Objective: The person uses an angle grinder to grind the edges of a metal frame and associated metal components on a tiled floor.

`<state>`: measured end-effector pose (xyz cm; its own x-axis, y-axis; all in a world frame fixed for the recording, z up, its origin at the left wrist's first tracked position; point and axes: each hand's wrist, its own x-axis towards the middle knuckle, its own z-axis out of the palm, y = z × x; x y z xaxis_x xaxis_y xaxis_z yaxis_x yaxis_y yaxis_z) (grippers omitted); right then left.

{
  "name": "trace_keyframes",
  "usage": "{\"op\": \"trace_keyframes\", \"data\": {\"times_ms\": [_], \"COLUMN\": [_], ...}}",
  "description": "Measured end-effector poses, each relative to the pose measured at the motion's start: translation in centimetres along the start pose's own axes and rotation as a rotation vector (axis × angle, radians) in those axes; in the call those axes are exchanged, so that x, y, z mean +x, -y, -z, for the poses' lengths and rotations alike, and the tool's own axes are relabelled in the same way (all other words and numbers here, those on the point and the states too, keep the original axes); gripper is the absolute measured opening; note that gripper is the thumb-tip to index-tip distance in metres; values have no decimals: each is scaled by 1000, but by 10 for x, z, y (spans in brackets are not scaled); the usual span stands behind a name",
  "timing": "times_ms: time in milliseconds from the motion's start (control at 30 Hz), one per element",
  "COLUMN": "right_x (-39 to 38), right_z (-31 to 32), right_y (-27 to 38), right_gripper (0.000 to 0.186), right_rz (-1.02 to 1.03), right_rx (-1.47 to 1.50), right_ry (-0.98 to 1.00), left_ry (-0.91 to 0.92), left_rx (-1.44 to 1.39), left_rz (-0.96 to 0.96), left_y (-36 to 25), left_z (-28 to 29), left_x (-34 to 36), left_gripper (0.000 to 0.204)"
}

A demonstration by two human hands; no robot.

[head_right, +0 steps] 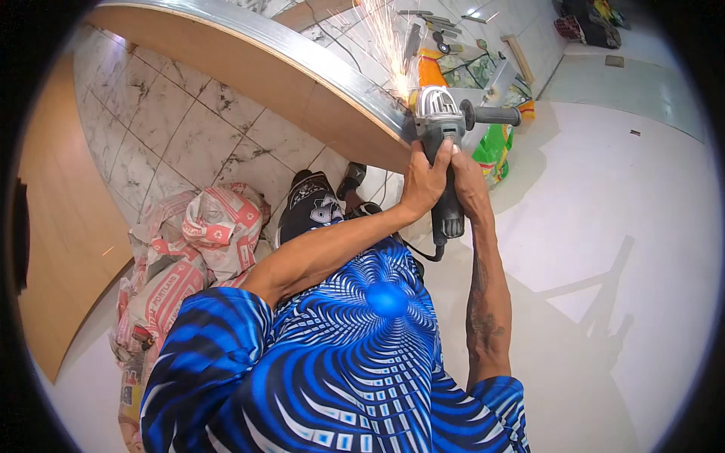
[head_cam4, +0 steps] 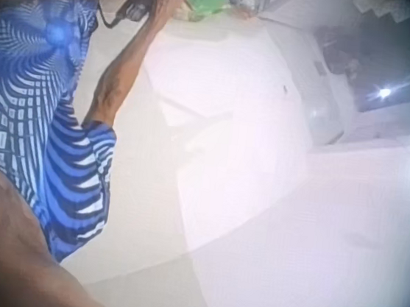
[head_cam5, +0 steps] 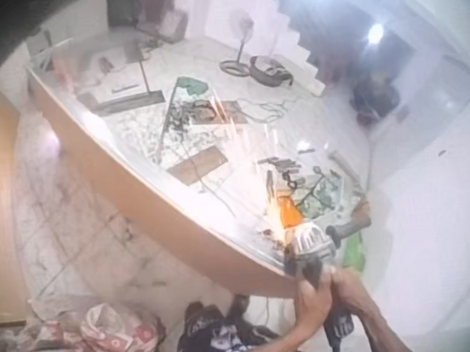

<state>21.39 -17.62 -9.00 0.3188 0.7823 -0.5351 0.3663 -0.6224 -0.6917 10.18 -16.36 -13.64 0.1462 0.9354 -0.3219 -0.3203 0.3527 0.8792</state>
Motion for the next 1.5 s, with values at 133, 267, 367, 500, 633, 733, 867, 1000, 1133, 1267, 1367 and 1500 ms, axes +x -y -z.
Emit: {"op": "trace_keyframes", "data": {"times_ms": [133,267,367,500,633,733,867,1000,1133,1267,1367,1500], "right_x": [-5,2,4,-3,1,-6,-6,1,-9,-9,-10,-12], "right_z": [-5,6,4,6,6,1,-1,8,2,1,2,1], "right_y": [12,-7,-7,-4,-8,2,4,-7,3,2,4,7], "right_gripper": [54,54,54,55,53,52,50,51,51,52,52,51], "right_rz": [42,91,62,60,-12,-16,41,93,22,74,54,9], "right_rx": [13,15,-3,5,13,37,43,-14,32,79,67,93], "right_ry": [-6,33,29,11,-3,-16,-3,37,-47,-59,-69,-36], "left_ry": [-99,-6,-20,-1,32,-7,40,58,45,30,62,67], "left_rx": [98,-21,-27,11,39,-15,3,48,31,9,15,21], "left_rz": [-172,-64,-56,-38,60,-26,24,61,20,-24,15,36], "left_y": [13,5,5,4,-1,10,3,9,5,0,-3,-13], "left_z": [-3,-5,-4,-6,-1,-5,-2,-4,-6,-6,-4,0], "left_x": [-1,0,-4,-5,-1,-6,-2,-1,-1,0,-2,-5], "left_gripper": [66,68,69,71,72,67,70,70,70,70,67,67]}}
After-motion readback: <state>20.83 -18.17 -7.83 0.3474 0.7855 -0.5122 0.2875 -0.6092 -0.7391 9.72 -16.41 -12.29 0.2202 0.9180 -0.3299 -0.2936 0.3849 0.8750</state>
